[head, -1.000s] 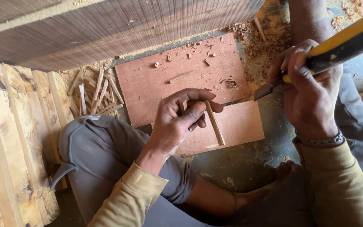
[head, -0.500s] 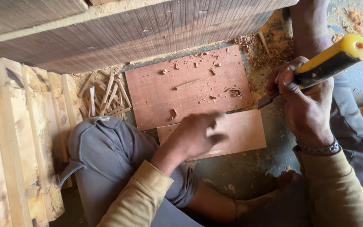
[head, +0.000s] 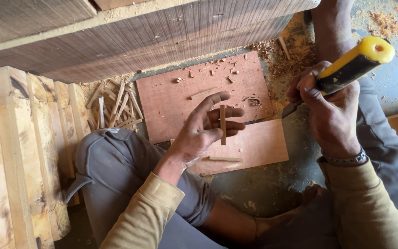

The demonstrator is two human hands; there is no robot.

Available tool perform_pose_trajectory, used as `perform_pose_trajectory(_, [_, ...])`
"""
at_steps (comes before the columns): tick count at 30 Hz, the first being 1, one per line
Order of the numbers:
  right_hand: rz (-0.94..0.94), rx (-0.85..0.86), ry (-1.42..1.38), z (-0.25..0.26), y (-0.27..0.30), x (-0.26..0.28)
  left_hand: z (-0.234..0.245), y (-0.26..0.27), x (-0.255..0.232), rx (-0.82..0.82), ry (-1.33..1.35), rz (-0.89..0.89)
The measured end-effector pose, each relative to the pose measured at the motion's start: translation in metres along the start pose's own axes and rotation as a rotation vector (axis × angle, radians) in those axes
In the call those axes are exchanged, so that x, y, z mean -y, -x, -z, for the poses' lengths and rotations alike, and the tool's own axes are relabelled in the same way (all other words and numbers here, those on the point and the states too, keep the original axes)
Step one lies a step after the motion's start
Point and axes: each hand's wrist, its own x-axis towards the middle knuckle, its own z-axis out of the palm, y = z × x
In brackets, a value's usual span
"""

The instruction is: The person sits on the floor and uses a chisel to carve and shape small wooden dowels. They repeatedly hold the dowels against a larger wooden structure and use the chisel to shave off material, creating wood shavings.

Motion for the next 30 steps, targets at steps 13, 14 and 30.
perform_pose_trajectory(13, [-0.022,-0.006,0.092,-0.002,-0.003,0.003,0.021,-0.016,0.013,-0.413,-1.081,0.216])
perform_pose_trajectory(14, [-0.029,-0.007,0.109,-0.003,-0.002,0.004,0.032,-0.018,0.014,-0.495,-1.175,0.146])
perform_pose_trajectory(30, [0.013,-0.028,-0.003,0.004,-0.003,-0.001,0.065,-0.06,0.024,-0.559,-1.293,-0.173])
